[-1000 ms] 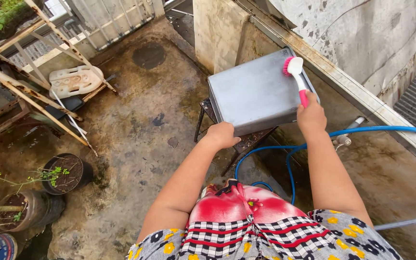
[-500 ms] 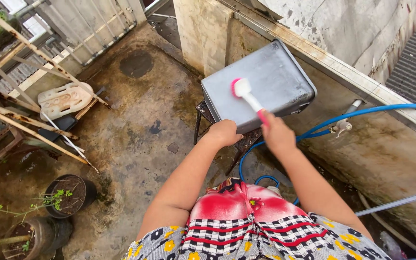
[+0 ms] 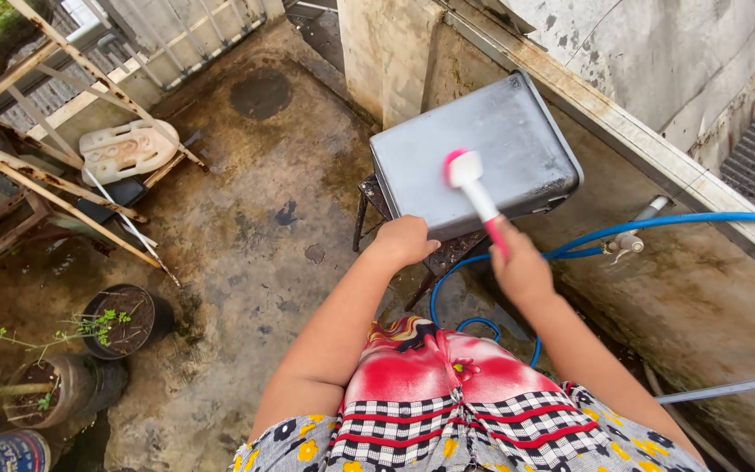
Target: Washing a grey plastic trash can using a hose and a scrubbing brush outdoors.
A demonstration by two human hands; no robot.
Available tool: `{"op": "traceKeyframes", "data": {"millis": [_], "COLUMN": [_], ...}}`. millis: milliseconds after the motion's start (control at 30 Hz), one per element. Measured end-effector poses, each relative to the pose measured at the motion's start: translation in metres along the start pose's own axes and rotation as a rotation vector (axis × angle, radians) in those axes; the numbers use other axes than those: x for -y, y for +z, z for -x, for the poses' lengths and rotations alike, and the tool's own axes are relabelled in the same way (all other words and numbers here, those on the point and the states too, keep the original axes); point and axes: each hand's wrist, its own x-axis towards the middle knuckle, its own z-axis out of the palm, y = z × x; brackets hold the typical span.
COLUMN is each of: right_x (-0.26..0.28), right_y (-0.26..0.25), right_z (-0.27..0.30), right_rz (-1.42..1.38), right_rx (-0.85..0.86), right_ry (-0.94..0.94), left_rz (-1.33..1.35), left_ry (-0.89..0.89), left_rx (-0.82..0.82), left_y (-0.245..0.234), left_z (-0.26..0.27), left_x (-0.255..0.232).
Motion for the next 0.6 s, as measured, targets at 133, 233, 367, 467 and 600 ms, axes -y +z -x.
{"op": "traceKeyframes", "data": {"millis": [133,233,367,467,600], "right_x": [0.022,0.003,-0.070,-0.095,-0.097], "right_y": [-0.013,-0.033,-0.064,-0.088,-0.069], "right_z": [0.026,0.020,-0.003,-0.024,-0.033], "right_rz": [-0.036,0.132,0.088,0.089,0.100], "right_rx": [0.150,0.354,0.033,-0.048,-0.056], "right_ry": [-0.041,0.007,0.068,0.142,0.092], "left_rz": [0.020,0.027,0.017,0.029,0.041], "left_ry": [-0.051,-0.096,-0.139,-0.181,-0.248], "left_rx": [-0.015,-0.015,-0.040,-0.059,-0.053], "left_y": [-0.002,-0.003,0.002,0.000,-0.005], "left_z": [-0.002,-0.005,-0.008,-0.009,-0.006], "left_x": [-0.007,-0.012,-0.019,-0.024,-0.031]}}
